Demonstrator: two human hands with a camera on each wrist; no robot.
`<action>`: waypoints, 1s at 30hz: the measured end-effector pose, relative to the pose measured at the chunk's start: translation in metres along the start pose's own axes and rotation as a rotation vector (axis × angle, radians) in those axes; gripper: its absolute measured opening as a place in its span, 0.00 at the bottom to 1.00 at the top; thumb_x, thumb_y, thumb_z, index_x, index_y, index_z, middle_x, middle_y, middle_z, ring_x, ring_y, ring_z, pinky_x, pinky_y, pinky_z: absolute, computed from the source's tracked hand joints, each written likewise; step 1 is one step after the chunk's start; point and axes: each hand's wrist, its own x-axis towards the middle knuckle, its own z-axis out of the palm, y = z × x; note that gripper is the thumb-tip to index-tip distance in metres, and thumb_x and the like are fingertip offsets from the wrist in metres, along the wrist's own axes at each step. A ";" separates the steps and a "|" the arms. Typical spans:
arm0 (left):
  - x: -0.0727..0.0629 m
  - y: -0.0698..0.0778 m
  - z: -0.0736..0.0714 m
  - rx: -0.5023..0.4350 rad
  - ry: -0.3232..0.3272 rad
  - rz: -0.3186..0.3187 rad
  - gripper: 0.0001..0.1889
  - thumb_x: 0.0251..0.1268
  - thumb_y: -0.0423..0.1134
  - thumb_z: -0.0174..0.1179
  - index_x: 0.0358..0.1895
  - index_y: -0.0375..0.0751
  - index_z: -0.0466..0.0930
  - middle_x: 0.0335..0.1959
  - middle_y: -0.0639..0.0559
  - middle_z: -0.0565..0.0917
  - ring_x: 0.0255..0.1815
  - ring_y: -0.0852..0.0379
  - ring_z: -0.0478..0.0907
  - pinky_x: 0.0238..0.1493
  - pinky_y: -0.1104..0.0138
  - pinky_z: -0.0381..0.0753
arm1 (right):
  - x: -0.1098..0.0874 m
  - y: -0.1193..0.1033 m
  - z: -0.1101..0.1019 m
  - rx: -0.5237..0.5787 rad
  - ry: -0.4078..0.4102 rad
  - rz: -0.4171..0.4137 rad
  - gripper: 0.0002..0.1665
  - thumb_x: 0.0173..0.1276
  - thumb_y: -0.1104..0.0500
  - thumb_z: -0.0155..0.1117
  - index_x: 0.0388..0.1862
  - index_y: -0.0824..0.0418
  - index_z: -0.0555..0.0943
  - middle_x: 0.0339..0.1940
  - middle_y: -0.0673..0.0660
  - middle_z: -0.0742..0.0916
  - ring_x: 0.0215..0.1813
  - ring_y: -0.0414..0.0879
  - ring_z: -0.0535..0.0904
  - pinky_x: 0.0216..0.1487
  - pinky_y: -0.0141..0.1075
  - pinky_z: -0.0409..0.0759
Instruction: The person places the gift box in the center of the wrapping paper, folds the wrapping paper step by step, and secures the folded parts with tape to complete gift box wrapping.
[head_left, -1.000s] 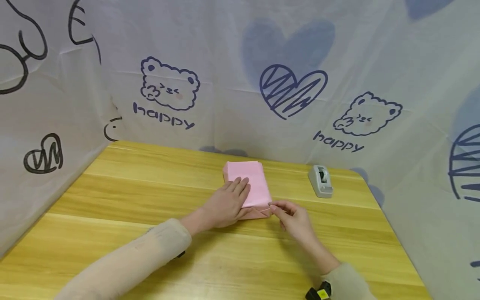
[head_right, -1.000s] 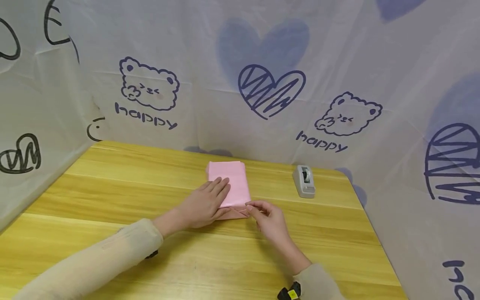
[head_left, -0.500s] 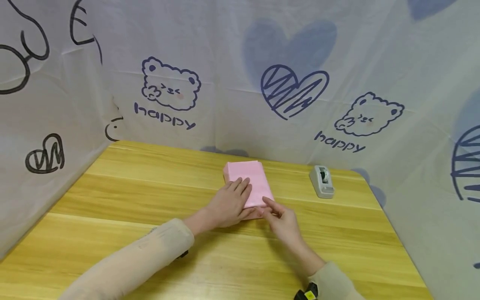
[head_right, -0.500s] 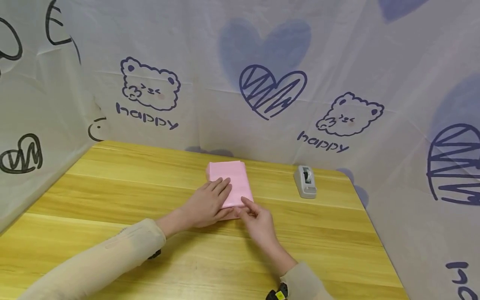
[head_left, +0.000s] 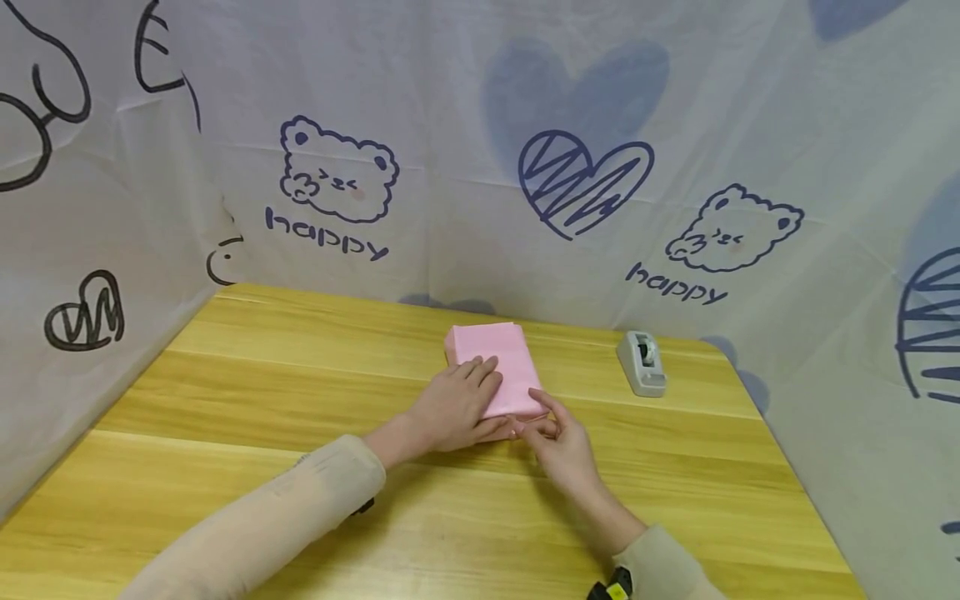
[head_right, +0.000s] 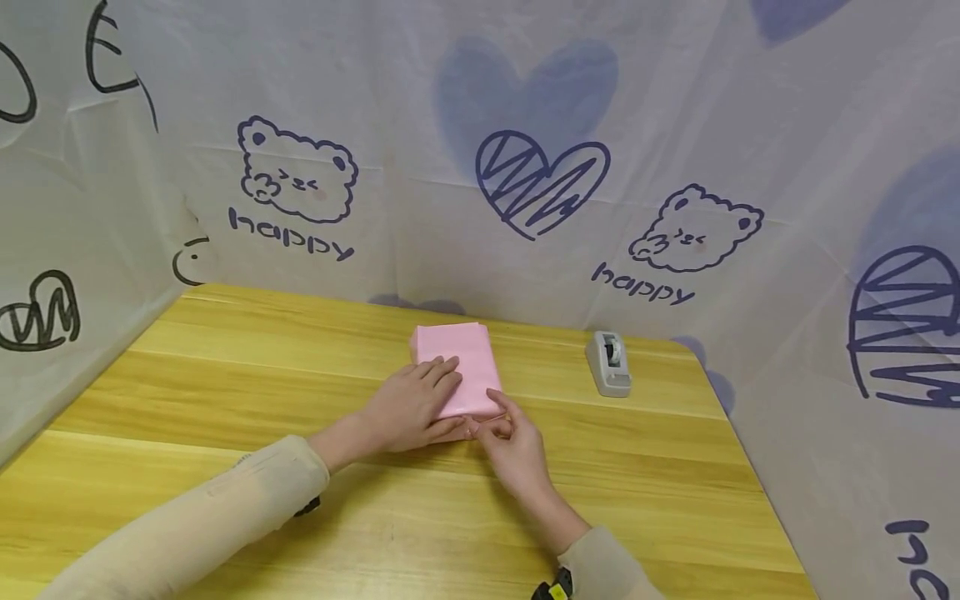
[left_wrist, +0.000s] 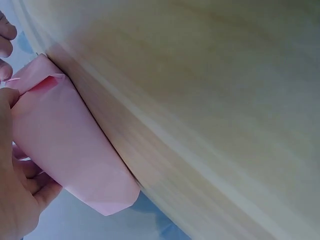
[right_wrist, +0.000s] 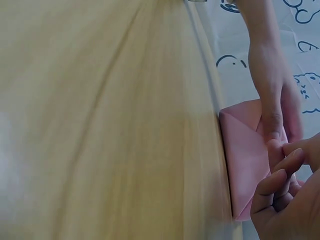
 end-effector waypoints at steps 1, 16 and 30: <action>0.000 0.000 0.000 0.001 0.003 0.002 0.35 0.77 0.65 0.51 0.62 0.34 0.75 0.69 0.35 0.76 0.69 0.39 0.74 0.72 0.51 0.74 | 0.000 0.001 0.000 -0.006 0.000 0.003 0.36 0.71 0.69 0.67 0.76 0.59 0.71 0.35 0.63 0.91 0.17 0.35 0.67 0.16 0.26 0.63; 0.002 -0.002 -0.001 0.001 0.039 0.032 0.35 0.73 0.68 0.53 0.56 0.36 0.77 0.65 0.36 0.79 0.65 0.40 0.78 0.67 0.53 0.79 | 0.010 0.007 -0.001 -0.167 0.008 -0.123 0.40 0.68 0.67 0.73 0.78 0.61 0.70 0.30 0.59 0.91 0.33 0.50 0.87 0.25 0.27 0.71; 0.001 -0.004 -0.006 0.020 -0.015 0.045 0.33 0.76 0.66 0.51 0.59 0.36 0.76 0.68 0.35 0.78 0.66 0.39 0.77 0.67 0.52 0.79 | 0.019 -0.001 -0.008 -0.443 -0.008 -0.216 0.45 0.66 0.62 0.77 0.79 0.64 0.68 0.23 0.51 0.88 0.20 0.38 0.76 0.17 0.29 0.67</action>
